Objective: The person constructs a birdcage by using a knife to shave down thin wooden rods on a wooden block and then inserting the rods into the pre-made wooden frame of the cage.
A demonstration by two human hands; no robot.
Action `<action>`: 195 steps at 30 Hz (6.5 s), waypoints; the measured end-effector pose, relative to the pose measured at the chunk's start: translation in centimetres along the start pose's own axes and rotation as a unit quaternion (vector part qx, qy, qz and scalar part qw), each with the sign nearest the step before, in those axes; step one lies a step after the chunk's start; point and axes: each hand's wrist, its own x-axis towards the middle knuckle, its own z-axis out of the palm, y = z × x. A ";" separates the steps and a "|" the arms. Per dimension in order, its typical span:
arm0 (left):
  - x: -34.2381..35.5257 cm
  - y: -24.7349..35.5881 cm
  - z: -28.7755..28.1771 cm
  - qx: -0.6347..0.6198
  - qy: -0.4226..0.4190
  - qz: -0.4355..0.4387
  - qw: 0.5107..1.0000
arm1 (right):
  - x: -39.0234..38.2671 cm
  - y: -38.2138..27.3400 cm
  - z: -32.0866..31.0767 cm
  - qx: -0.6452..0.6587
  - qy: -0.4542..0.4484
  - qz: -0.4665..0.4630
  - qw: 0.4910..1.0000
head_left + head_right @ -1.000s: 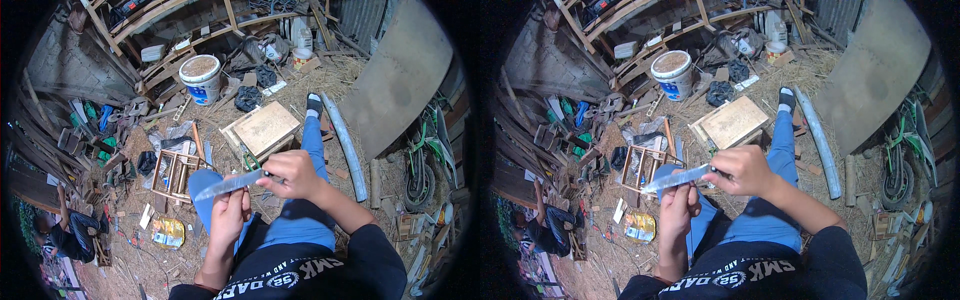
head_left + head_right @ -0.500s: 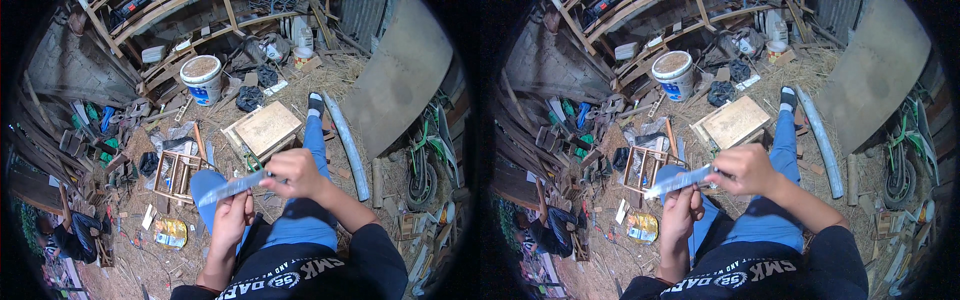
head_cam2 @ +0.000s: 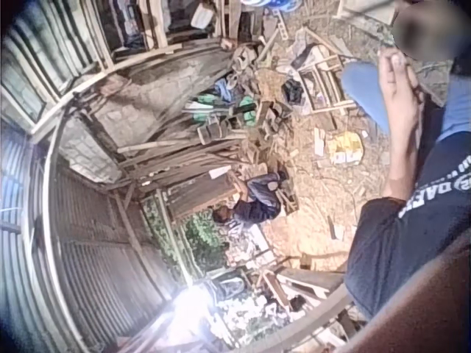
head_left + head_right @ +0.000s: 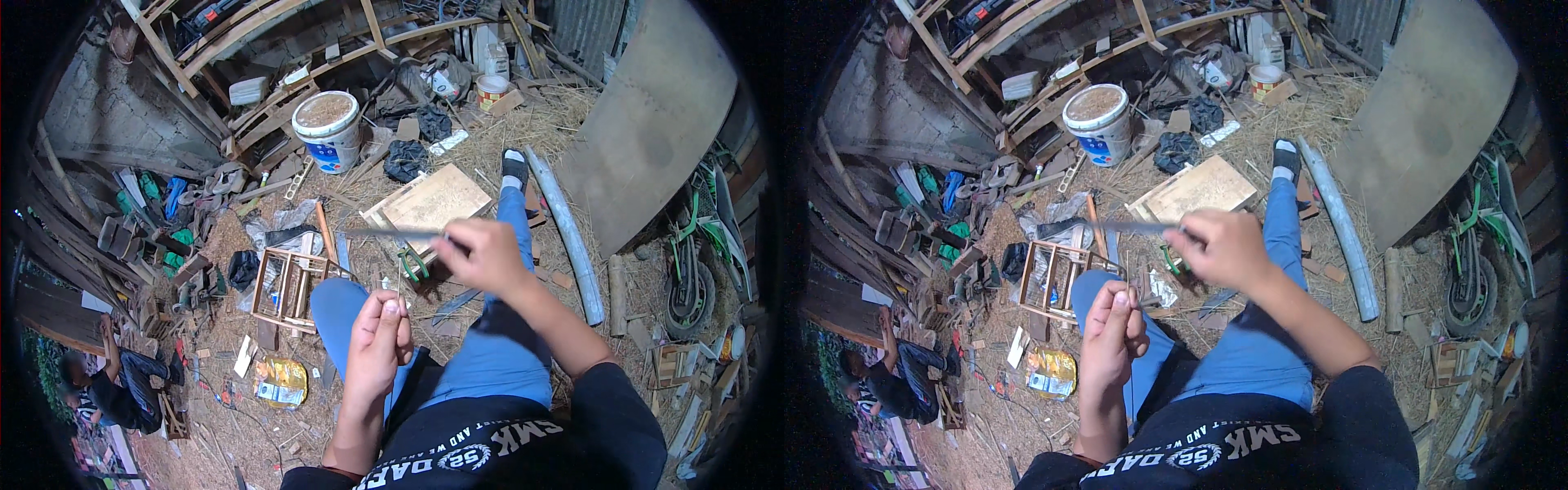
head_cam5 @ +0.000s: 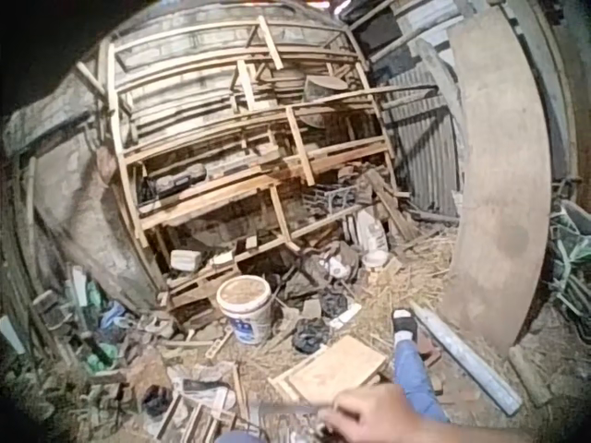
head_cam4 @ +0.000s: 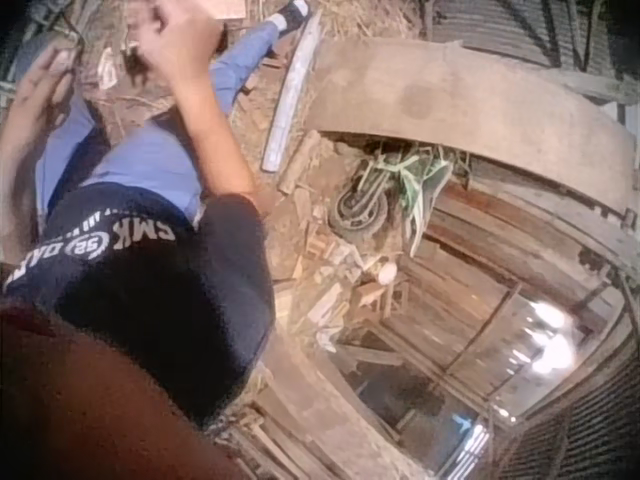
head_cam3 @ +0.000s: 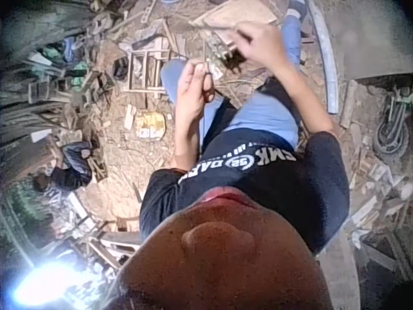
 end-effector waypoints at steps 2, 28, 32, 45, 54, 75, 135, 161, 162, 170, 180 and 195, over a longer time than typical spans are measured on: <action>0.2 -0.3 0.1 -0.013 -0.009 -0.015 1.000 | 0.2 1.5 1.0 0.111 -0.006 0.068 0.991; 7.4 -4.8 -2.5 0.227 -0.012 0.054 0.972 | 1.7 4.3 0.6 0.438 -0.092 0.317 0.836; 15.2 -9.0 -5.3 0.399 -0.032 0.105 0.910 | 1.2 10.7 3.0 0.434 -0.093 0.392 0.806; 28.5 -22.0 -14.9 0.599 0.025 -0.044 0.799 | -7.0 26.1 18.9 0.234 -0.101 0.428 0.867; 29.3 -21.9 -16.6 0.580 0.042 -0.116 0.805 | -8.4 26.9 21.8 0.027 -0.135 0.358 0.923; 28.9 -23.1 -16.9 0.504 0.090 -0.121 0.850 | -6.7 24.0 22.5 -0.065 -0.174 0.385 0.904; 28.8 -23.8 -17.2 0.480 0.091 -0.087 0.868 | -7.4 19.6 24.8 -0.093 -0.222 0.321 0.916; 28.8 -23.6 -16.8 0.479 0.097 -0.125 0.864 | -6.2 20.9 24.7 -0.091 -0.148 0.358 0.917; 29.1 -23.6 -16.6 0.484 0.090 -0.119 0.862 | -7.1 20.5 24.9 -0.086 -0.179 0.342 0.918; 28.8 -24.2 -16.9 0.465 0.104 -0.085 0.875 | -7.5 20.0 24.9 -0.083 -0.182 0.319 0.927; 29.1 -24.6 -17.5 0.480 0.097 -0.122 0.863 | -6.8 19.7 24.6 -0.087 -0.238 0.315 0.915; 29.2 -23.7 -16.6 0.481 0.099 -0.140 0.860 | -7.0 20.8 24.5 -0.101 -0.225 0.336 0.909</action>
